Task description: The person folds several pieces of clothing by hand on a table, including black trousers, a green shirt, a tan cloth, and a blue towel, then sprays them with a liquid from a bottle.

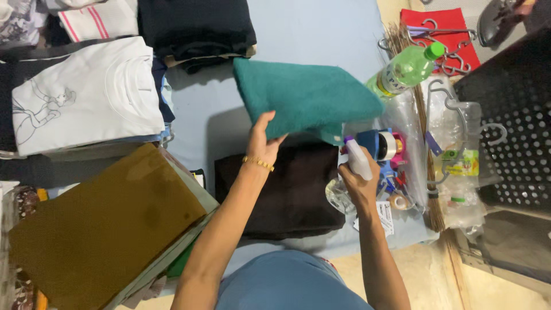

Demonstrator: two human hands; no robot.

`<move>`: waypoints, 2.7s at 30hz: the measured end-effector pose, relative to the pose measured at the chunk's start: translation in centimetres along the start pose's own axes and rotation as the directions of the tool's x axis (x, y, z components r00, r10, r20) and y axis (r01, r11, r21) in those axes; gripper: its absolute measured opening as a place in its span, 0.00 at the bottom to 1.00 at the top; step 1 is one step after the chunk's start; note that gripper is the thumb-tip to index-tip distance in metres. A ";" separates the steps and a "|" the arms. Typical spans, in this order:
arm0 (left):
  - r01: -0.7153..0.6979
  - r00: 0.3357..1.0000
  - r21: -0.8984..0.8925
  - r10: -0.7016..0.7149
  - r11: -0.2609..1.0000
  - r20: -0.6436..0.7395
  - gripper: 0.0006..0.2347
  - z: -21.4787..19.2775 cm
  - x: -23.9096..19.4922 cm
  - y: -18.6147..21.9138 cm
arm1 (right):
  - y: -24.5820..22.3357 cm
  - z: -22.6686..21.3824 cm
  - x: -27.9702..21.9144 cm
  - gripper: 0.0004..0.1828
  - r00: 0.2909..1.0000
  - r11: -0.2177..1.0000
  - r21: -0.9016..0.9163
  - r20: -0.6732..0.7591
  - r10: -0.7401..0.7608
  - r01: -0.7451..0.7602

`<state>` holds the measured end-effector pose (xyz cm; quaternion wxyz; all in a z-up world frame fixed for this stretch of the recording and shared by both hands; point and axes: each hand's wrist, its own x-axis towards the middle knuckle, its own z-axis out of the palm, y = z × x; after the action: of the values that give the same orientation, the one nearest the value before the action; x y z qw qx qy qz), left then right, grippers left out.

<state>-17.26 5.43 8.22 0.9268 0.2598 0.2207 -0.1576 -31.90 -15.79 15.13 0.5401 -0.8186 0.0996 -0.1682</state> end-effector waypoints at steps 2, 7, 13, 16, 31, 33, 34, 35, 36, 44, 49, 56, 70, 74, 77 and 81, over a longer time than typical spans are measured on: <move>-0.002 0.999 0.049 0.004 0.999 -0.043 0.19 -4.6 -4.7 -0.7 | -1.1 -1.4 -1.6 0.20 1.000 0.999 0.027 -0.007 0.024 -0.024; 0.021 0.931 0.158 0.038 0.987 -0.364 0.23 -16.0 -10.9 -3.3 | -1.1 -0.8 -5.6 0.20 0.994 0.996 0.064 0.099 0.053 -0.059; -0.035 0.916 0.246 0.130 0.969 -0.379 0.27 -20.4 -10.5 -6.0 | 2.2 7.7 -8.8 0.18 0.945 0.993 0.084 0.324 0.049 -0.080; -0.043 0.926 0.257 0.135 0.965 -0.353 0.30 -20.5 -11.8 -6.9 | 4.2 8.0 -7.8 0.20 0.972 0.987 0.129 0.226 0.063 -0.094; -0.276 0.773 0.691 0.273 -0.669 0.573 0.19 -12.6 -16.9 -0.3 | 4.1 0.1 -13.6 0.21 0.963 0.998 0.050 0.266 -0.044 0.031; -0.348 0.684 0.675 0.316 -0.651 0.658 0.17 -11.0 -15.4 1.2 | 2.4 2.2 -14.9 0.19 0.925 0.997 0.010 0.373 -0.076 0.078; -0.369 0.652 0.667 0.332 -0.647 0.682 0.16 -10.0 -14.7 1.9 | 1.6 3.6 -15.4 0.18 0.906 0.992 -0.061 0.416 -0.079 0.114; -0.391 0.619 0.659 0.346 -0.643 0.705 0.16 -9.0 -14.0 2.6 | 0.9 4.9 -15.7 0.21 0.877 0.987 -0.065 0.471 -0.099 0.146; -0.380 0.632 0.655 0.334 -0.653 0.700 0.15 -8.0 -13.4 3.2 | 0.3 6.1 -15.8 0.23 0.844 0.982 -0.067 0.524 -0.117 0.178; -0.350 0.719 0.704 0.305 -0.618 0.625 0.11 -3.6 -12.1 5.6 | 2.5 8.0 -10.5 0.16 0.998 0.982 -0.186 0.050 0.048 -0.038; -0.381 0.722 0.738 0.320 -0.556 0.614 0.14 -4.4 -12.3 5.8 | 5.0 1.8 -10.4 0.20 0.999 0.999 -0.030 0.037 -0.021 0.022; -0.386 0.704 0.764 0.370 -0.518 0.606 0.14 -2.6 -10.1 7.7 | 1.4 5.3 -12.1 0.19 0.975 0.960 -0.220 0.178 -0.132 0.170; -0.519 0.724 0.715 0.203 -0.468 0.659 0.25 -11.7 -14.7 1.0 | 5.5 4.8 -9.3 0.20 0.960 0.909 -0.408 0.214 0.182 -0.082; -0.533 0.603 0.779 0.498 -0.331 0.624 0.34 -17.1 -15.5 -1.5 | 8.1 3.6 -11.4 0.27 0.943 0.922 -0.360 0.231 0.238 -0.144; -0.416 0.707 0.901 0.579 -0.123 0.406 0.33 -19.4 -15.3 -3.2 | 8.7 3.4 -11.7 0.31 0.949 0.938 -0.317 0.230 0.217 -0.137; -0.312 0.778 0.935 0.610 0.169 0.150 0.29 -19.8 -13.8 -4.2 | 7.0 3.8 -11.9 0.26 0.964 0.948 -0.305 0.209 0.166 -0.097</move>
<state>-37.22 15.35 -1.97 0.5700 0.8097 0.1189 0.0737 -41.30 -11.21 5.33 0.4313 -0.8947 0.1142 -0.0185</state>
